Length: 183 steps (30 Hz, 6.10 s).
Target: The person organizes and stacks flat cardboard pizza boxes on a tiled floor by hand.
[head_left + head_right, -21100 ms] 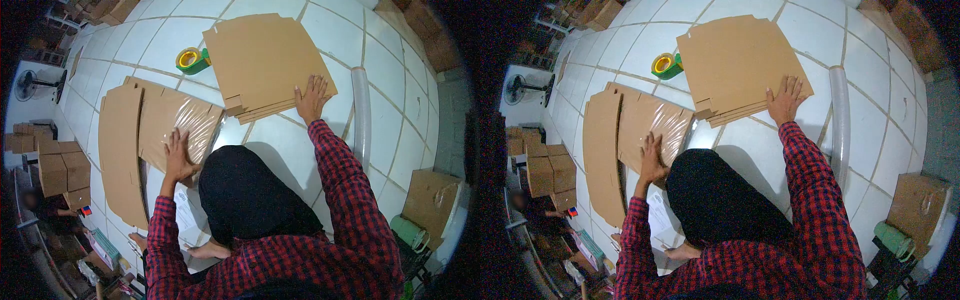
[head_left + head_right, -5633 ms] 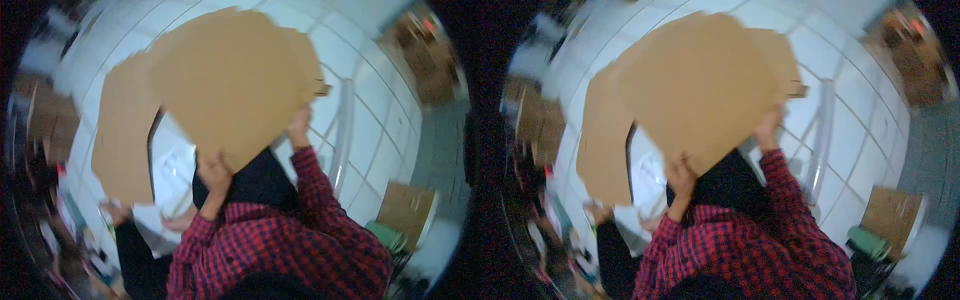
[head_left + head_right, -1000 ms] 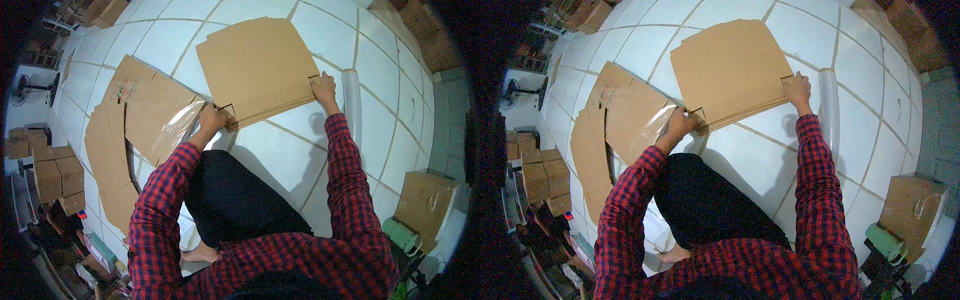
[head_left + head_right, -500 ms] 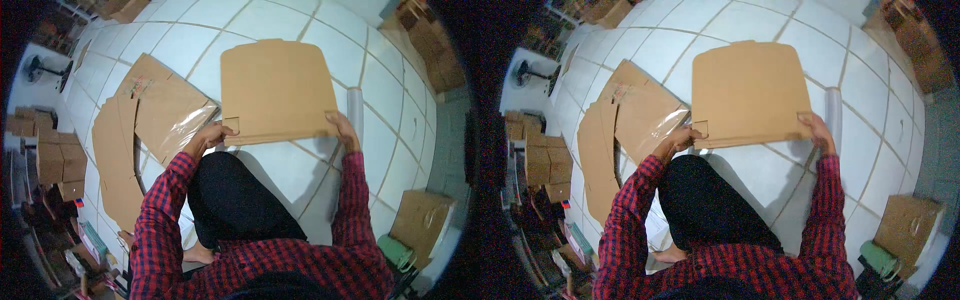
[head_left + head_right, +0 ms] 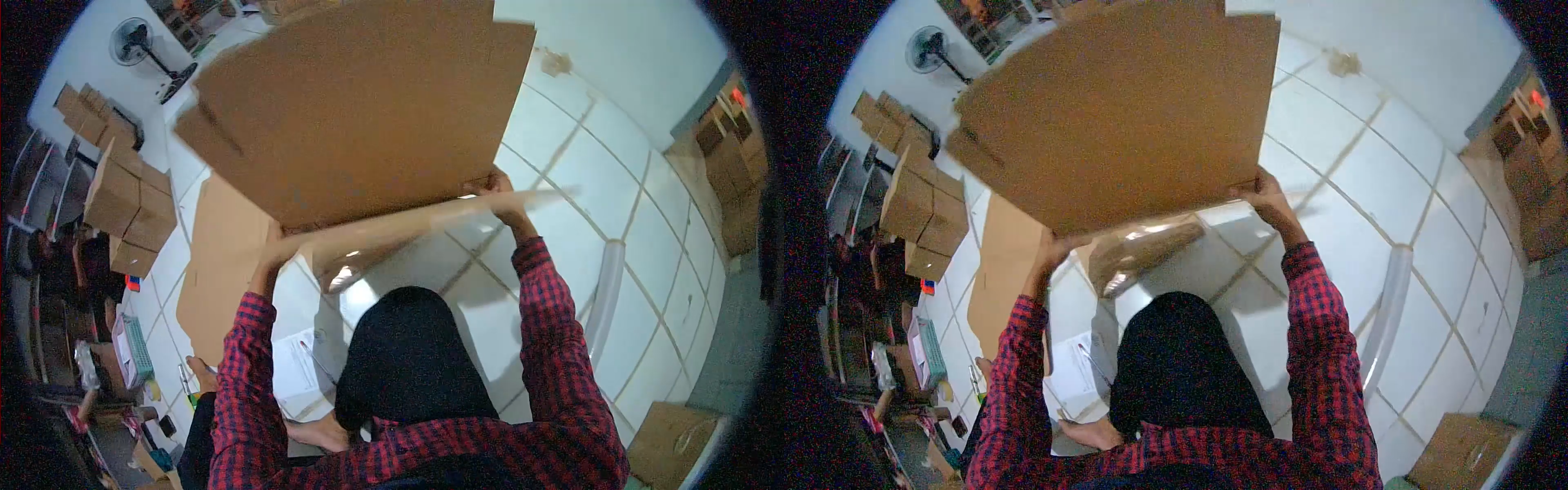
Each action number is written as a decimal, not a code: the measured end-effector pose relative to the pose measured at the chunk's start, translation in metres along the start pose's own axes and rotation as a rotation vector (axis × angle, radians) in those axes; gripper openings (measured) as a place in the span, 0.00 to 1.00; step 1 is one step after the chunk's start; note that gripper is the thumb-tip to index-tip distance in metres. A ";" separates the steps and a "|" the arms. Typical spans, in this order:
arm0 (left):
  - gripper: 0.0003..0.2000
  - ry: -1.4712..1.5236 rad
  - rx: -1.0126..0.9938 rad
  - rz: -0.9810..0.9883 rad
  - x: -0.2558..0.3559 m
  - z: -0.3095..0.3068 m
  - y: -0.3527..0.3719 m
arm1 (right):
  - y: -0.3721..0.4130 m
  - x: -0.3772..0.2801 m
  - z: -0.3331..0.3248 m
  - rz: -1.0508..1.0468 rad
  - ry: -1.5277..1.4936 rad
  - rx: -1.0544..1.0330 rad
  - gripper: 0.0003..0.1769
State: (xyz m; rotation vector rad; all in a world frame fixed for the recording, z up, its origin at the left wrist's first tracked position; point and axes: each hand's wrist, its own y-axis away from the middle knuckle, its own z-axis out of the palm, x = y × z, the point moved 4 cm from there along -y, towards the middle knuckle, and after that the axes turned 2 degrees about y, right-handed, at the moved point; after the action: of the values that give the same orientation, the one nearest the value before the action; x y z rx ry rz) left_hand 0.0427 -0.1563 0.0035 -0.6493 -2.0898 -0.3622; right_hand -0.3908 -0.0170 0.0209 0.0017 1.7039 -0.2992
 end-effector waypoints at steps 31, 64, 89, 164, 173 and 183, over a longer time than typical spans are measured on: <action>0.18 0.642 0.069 -0.575 -0.036 0.064 0.082 | 0.082 0.101 0.120 0.620 -0.830 0.528 0.28; 0.21 0.523 -0.085 -0.580 0.067 0.140 0.063 | 0.078 0.095 0.126 0.490 -0.880 0.703 0.30; 0.25 0.673 0.243 -0.962 -0.046 0.122 0.062 | 0.154 0.123 0.002 0.206 -0.752 1.445 0.22; 0.15 -1.385 0.232 -0.155 0.171 -0.225 0.286 | -0.008 -0.247 0.426 -0.973 0.763 -0.190 0.43; 0.16 -1.738 1.404 0.874 0.439 -0.273 0.369 | -0.036 -0.444 0.351 -0.858 0.146 -0.403 0.11; 0.15 0.806 0.705 0.556 0.281 -0.252 0.388 | 0.024 -0.457 0.209 -0.275 -0.349 -0.392 0.18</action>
State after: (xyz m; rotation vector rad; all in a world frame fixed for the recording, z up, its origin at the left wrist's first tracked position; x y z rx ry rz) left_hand 0.3038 0.1291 0.3827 -0.4980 -1.0801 0.3762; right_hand -0.1108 0.0424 0.4346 -0.5474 1.3886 -0.1521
